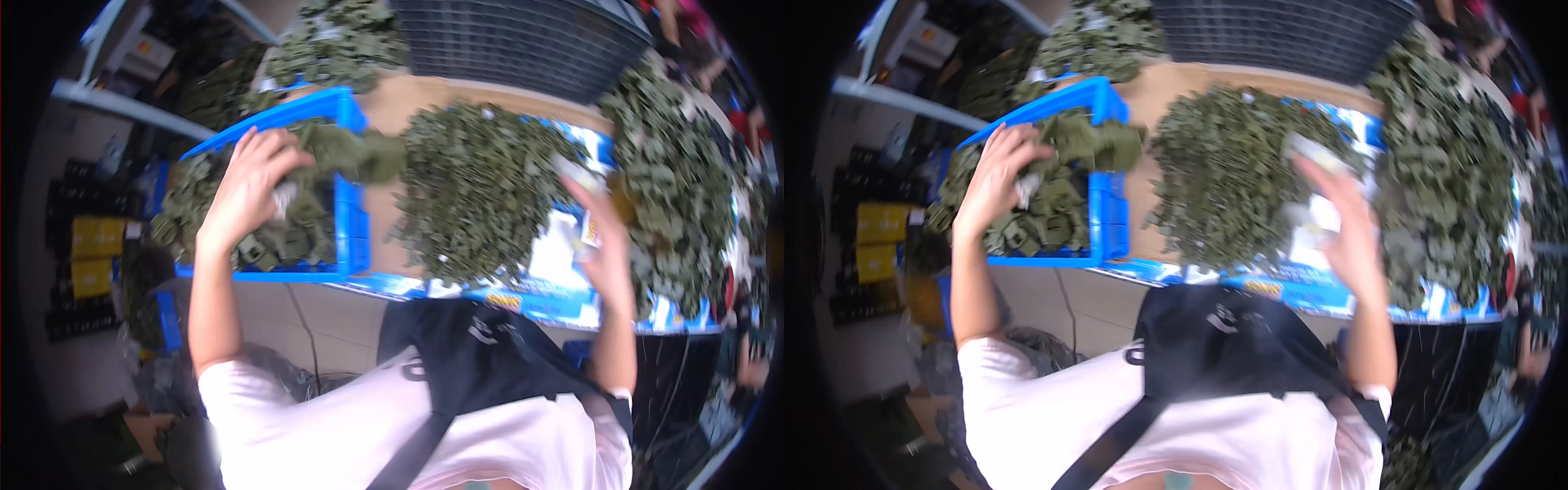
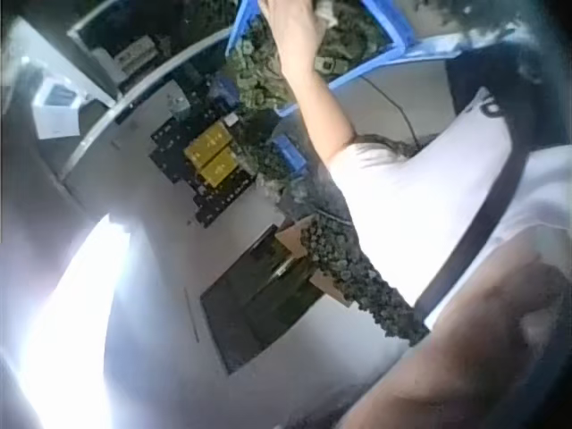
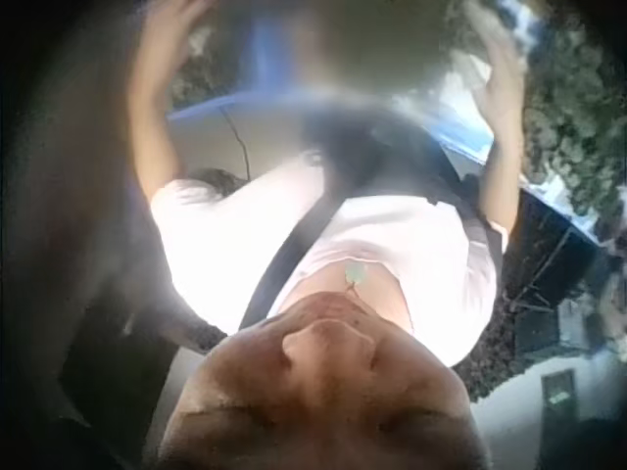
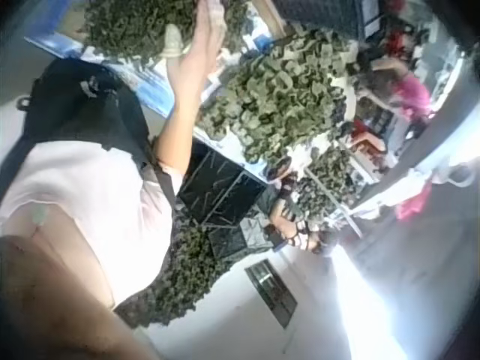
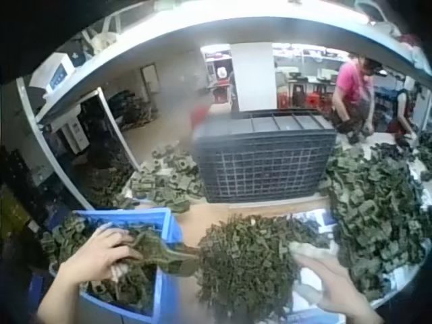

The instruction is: The person repeatedly picks up green plastic components from a table, aligns them, and presses them together by hand. They place the assembled units into a blue bin and continue the cycle.

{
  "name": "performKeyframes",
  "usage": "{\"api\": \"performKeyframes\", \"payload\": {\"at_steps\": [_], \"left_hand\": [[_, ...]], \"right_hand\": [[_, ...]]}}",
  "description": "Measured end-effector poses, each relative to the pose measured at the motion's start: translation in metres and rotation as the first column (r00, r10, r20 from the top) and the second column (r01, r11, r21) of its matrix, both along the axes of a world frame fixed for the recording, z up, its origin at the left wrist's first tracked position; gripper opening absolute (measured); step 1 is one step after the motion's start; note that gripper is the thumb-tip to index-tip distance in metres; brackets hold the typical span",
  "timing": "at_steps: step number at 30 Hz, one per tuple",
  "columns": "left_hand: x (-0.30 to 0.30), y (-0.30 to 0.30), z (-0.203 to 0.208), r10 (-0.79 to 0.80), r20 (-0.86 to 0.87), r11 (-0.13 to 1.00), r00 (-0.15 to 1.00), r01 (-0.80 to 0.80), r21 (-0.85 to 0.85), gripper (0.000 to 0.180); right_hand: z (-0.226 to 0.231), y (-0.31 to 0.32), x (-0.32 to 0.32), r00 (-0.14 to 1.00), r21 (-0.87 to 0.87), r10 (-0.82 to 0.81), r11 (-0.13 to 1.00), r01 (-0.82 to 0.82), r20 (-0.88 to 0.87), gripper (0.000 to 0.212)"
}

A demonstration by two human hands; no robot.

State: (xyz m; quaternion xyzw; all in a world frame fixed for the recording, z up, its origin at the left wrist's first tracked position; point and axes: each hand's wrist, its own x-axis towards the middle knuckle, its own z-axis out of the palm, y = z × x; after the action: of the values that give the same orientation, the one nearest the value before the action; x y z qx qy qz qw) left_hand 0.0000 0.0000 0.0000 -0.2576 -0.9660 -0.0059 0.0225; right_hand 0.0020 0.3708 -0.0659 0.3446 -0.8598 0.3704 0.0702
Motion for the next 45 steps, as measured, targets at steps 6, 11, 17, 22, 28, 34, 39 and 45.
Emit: {"api": "performKeyframes", "payload": {"at_steps": [6, 11, 17, 22, 28, 34, 39, 45], "left_hand": [[0.054, 0.117, -0.026, -0.476, 0.061, 0.856, 0.878, 0.446, 0.259, 0.033], [0.101, 0.170, -0.162, -0.354, 0.517, 0.373, 0.779, -0.389, 0.842, 0.125], [0.112, 0.237, -0.170, -0.471, 0.674, 0.256, 0.569, -0.643, 0.722, 0.117], [0.127, 0.246, -0.201, -0.379, 0.590, 0.383, 0.713, -0.460, 0.801, 0.109], [0.106, 0.187, -0.199, -0.311, 0.796, 0.155, 0.520, -0.798, 0.582, 0.098], [0.078, 0.134, -0.185, -0.770, 0.507, -0.279, 0.388, -0.919, 0.279, 0.065], [0.061, 0.154, -0.186, -0.788, 0.470, -0.279, 0.397, -0.912, 0.302, 0.064], [0.055, 0.161, -0.206, -0.828, 0.499, -0.069, 0.257, -0.929, 0.363, 0.065]], "right_hand": [[-0.028, 0.000, 0.074, 0.877, -0.043, 0.143, 0.989, -0.138, 0.459, 0.085], [-0.107, 0.019, 0.129, 0.724, -0.401, 0.013, 0.839, 0.368, 0.690, 0.085], [-0.119, 0.033, 0.143, 0.764, -0.349, -0.260, 0.771, 0.532, 0.591, 0.086], [-0.120, 0.055, 0.144, 0.727, -0.220, -0.225, 0.859, 0.462, 0.649, 0.086], [-0.169, 0.107, 0.147, 0.402, -0.356, -0.017, 0.430, 0.830, 0.915, 0.069], [-0.215, 0.145, 0.128, 0.489, 0.709, -0.865, 0.274, 0.650, -0.114, 0.063], [-0.247, 0.111, 0.036, 0.523, 0.309, -0.824, 0.567, 0.763, 0.221, 0.038], [-0.287, 0.116, 0.011, 0.568, 0.248, -0.732, 0.670, 0.700, 0.376, 0.017]]}}
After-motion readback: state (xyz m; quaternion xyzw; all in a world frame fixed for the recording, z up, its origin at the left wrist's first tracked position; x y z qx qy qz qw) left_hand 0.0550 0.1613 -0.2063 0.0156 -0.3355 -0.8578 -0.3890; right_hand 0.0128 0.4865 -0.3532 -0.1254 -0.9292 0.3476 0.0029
